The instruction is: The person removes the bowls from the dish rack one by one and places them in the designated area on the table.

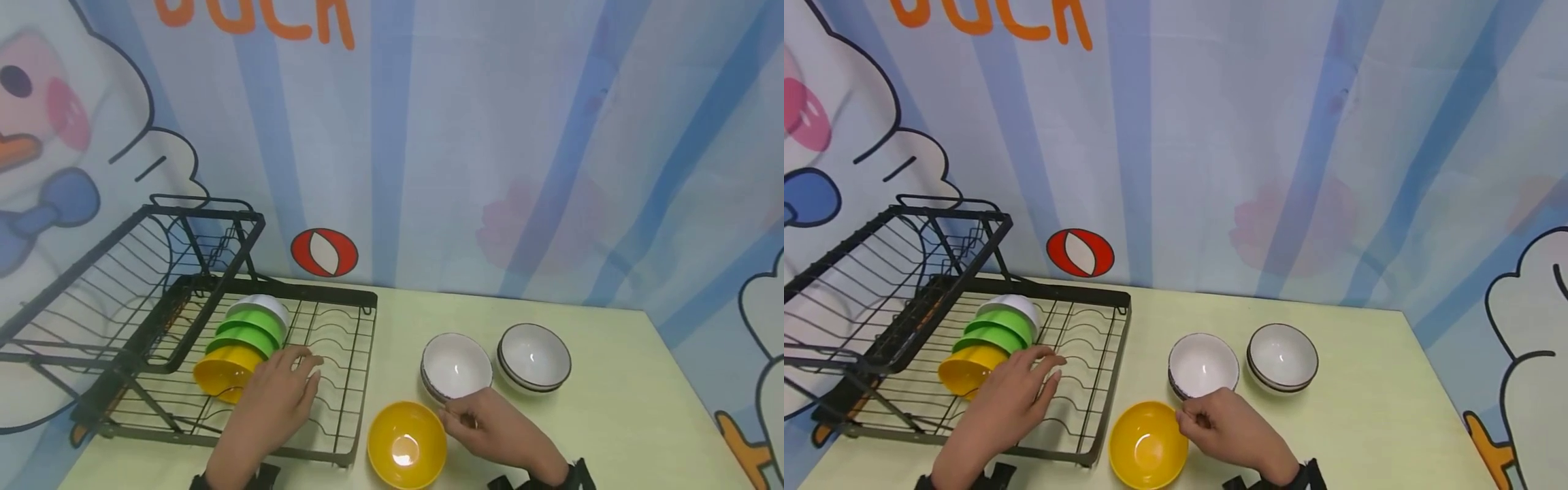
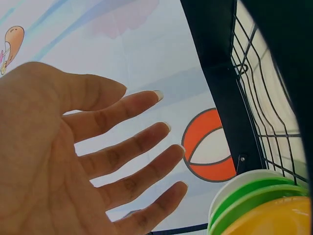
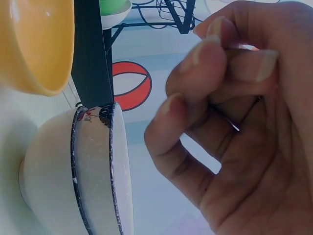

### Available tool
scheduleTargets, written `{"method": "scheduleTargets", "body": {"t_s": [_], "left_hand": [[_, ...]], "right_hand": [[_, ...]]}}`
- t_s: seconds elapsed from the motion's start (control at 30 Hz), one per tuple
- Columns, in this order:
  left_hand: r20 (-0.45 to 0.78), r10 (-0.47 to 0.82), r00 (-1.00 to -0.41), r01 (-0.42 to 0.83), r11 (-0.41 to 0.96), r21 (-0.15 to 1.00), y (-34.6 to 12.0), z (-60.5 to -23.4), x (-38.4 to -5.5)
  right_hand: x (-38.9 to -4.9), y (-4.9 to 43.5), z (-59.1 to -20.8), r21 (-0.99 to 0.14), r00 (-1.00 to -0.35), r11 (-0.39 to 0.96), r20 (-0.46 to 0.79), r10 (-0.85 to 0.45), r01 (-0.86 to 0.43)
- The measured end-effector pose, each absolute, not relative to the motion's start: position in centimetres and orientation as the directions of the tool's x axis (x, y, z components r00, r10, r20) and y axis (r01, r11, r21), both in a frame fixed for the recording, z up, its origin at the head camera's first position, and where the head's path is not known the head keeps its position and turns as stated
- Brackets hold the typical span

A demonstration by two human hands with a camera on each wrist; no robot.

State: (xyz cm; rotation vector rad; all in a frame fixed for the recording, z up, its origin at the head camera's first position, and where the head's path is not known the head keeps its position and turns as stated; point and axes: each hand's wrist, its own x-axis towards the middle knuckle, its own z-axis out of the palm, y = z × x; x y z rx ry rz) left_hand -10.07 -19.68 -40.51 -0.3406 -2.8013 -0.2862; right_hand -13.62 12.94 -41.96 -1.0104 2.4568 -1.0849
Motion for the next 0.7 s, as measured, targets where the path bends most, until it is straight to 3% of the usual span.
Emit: {"method": "scheduleTargets", "body": {"t_s": [0.7], "left_hand": [[0.201,0.084,-0.976,0.123,0.974,0.189,-23.1,-40.7,-10.3]], "right_hand": [[-13.1,13.2,-40.8,-0.72,-0.727,0.513,-0.016,-0.686,-0.468]]}}
